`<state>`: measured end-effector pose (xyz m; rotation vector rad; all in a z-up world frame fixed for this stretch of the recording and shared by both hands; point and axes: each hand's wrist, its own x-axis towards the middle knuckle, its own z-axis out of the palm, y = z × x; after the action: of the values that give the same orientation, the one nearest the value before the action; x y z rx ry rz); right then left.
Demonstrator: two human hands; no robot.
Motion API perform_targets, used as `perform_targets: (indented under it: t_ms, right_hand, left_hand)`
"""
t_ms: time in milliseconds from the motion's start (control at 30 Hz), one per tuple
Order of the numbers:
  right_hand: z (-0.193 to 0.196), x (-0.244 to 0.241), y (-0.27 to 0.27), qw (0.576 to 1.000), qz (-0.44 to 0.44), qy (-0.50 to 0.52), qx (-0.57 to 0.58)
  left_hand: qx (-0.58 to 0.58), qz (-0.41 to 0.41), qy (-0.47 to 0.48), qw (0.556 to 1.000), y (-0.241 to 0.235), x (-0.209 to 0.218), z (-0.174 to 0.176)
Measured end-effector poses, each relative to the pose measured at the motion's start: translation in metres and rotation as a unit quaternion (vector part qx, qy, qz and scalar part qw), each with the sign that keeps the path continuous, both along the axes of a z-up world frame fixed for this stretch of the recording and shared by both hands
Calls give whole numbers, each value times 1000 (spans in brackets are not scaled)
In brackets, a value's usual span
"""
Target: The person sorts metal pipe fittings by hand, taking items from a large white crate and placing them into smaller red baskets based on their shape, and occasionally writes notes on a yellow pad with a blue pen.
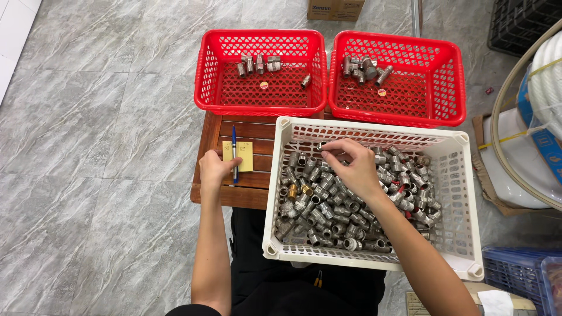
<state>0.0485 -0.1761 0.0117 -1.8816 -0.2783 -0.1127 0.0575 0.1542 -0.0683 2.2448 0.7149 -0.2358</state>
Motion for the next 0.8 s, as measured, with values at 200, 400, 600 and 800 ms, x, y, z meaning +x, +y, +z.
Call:
perform_targets:
  t_ms: [200, 400, 600, 800]
  right_hand:
    - [0, 0, 1, 1000, -3, -22, -15]
    - [-4, 4, 3, 984, -21, -155, -87]
    - [8, 9, -4, 945, -71, -290, -134]
    - [20, 21, -25, 876, -100, -430, -193]
  left_hand:
    - [-99, 15, -67, 993, 12, 2, -19]
    - [-316, 39, -229, 920, -14, -2, 82]
    - [-403, -56, -249, 879, -79, 7, 148]
    - [-453, -167, -178, 857, -147, 1, 143]
